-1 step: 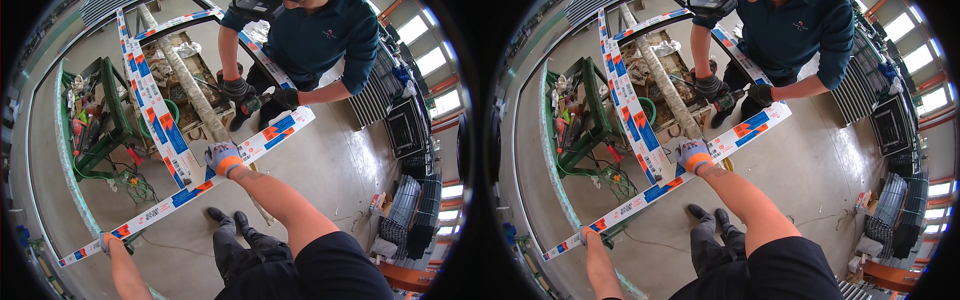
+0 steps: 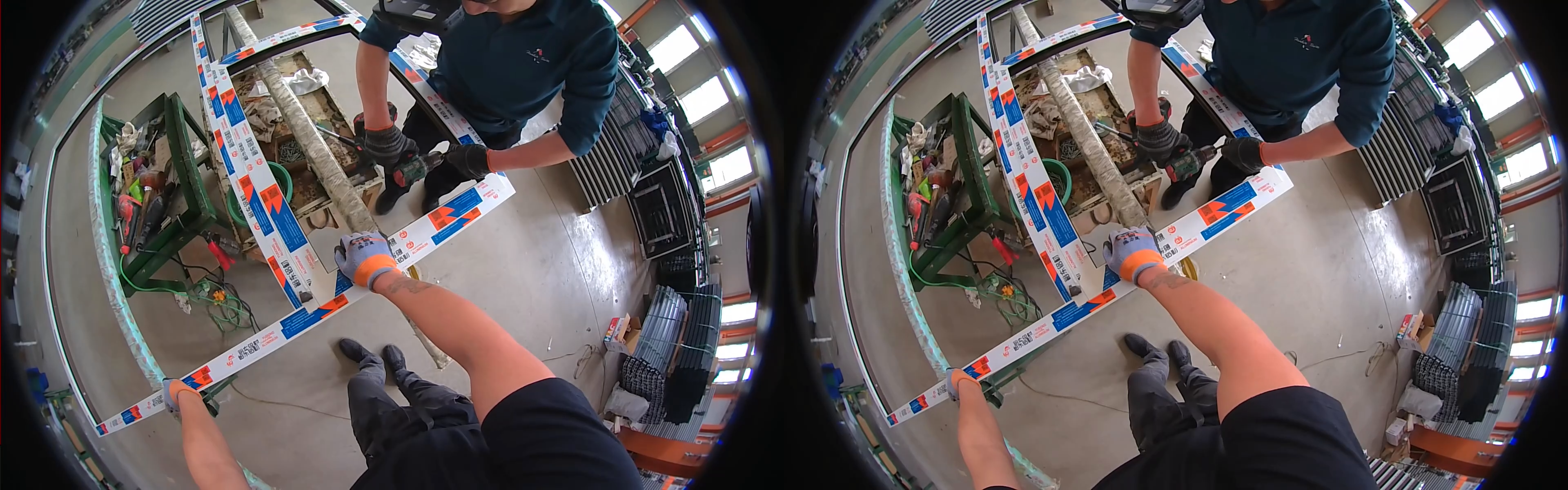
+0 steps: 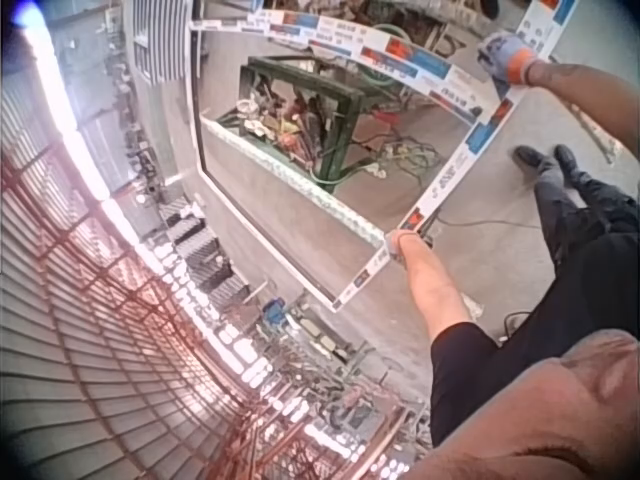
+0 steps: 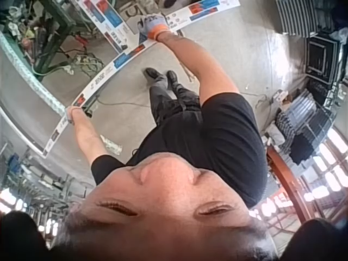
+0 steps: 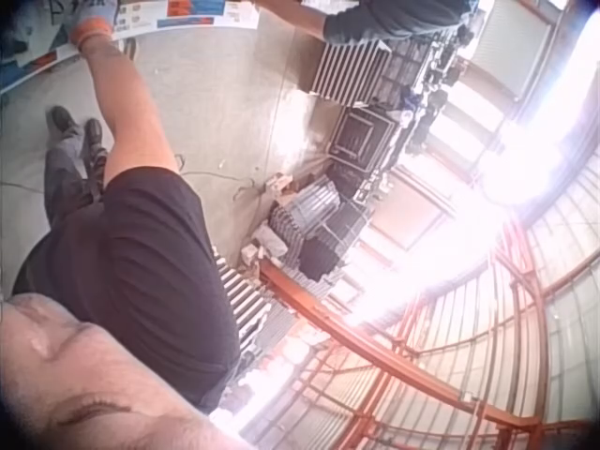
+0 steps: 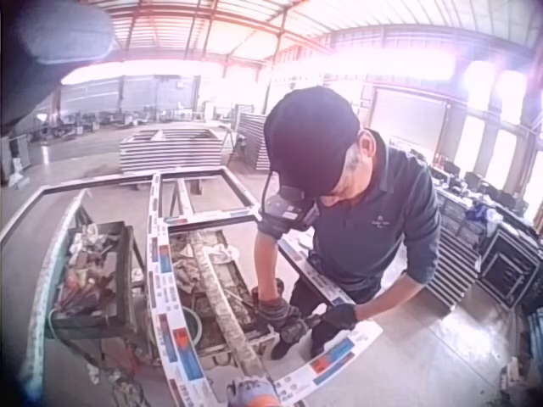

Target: Assembling window frames by applying sealant and using a power drill to secure metal components.

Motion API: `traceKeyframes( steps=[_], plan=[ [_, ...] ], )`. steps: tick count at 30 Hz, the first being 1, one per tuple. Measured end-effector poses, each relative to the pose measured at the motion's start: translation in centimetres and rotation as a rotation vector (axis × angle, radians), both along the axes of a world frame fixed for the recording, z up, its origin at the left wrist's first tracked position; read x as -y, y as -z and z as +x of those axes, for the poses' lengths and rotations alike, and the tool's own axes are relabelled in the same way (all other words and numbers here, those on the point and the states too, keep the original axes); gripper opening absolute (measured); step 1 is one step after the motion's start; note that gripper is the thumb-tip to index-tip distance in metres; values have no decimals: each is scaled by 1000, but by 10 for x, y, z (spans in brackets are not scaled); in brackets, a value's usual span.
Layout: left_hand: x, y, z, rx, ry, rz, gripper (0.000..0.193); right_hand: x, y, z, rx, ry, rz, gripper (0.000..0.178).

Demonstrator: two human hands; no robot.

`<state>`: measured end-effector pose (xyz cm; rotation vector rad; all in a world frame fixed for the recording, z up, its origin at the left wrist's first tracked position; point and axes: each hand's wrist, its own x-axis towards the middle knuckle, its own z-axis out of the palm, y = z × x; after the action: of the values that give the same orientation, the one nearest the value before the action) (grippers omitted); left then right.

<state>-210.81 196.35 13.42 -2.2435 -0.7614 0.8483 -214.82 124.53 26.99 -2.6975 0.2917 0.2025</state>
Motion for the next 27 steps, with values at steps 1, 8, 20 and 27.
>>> traceKeyframes(
  steps=[1, 8, 20, 27],
  plan=[
    [51, 17, 7, 477, -360, -169, 41, 14, 7, -6, -28, 24, -44, 35],
    [144, -45, 10, 971, -763, -303, 42, 27, 7, -11, -45, 44, -61, 35],
    [57, 28, 18, -93, 97, 128, 25, 20, 6, -9, -37, 27, -64, 35],
    [68, 10, 19, 406, -291, -95, 32, 23, 4, -9, -40, 36, -59, 35]
  ],
)
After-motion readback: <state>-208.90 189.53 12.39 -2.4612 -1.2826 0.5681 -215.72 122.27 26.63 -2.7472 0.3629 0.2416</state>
